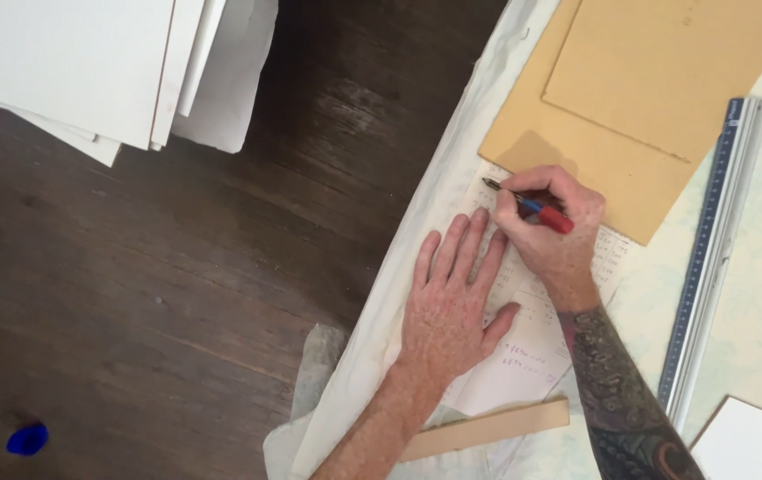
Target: Measuring, marking, and cutting thin wooden boards using a ruler, pencil, and utility knife, then recording measurements.
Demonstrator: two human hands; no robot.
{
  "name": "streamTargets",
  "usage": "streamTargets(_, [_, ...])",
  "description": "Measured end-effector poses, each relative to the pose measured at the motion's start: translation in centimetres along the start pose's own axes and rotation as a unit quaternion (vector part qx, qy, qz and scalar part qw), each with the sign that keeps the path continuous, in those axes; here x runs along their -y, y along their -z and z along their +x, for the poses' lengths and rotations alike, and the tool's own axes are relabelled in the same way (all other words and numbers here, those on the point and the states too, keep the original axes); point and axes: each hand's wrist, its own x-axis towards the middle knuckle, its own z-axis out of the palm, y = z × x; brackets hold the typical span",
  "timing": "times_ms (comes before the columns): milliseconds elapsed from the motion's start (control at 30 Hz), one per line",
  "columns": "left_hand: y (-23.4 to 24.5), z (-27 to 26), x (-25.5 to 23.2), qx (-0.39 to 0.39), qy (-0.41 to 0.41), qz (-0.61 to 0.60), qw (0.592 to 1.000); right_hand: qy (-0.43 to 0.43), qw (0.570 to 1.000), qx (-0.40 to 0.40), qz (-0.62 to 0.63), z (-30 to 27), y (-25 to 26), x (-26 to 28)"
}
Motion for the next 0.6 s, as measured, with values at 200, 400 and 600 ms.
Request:
streamTargets(200, [0.02, 0.00, 0.04, -0.006, 0.002, 0.000, 1.000, 0.021, 1.000, 0.010, -0.013, 0.23, -0.02, 0.26])
streamTargets(400, [-0.06, -0.02, -0.04, -0.011, 0.007, 0.000, 1.000, 0.015, 1.000, 0.011, -0.002, 0.32, -0.42, 0.90])
streamTargets(600, [-0.06, -0.02, -0.01, -0.010, 0.009, 0.003, 1.000, 0.020, 1.000, 0.020, 0.006, 0.20, -0.24, 0.36])
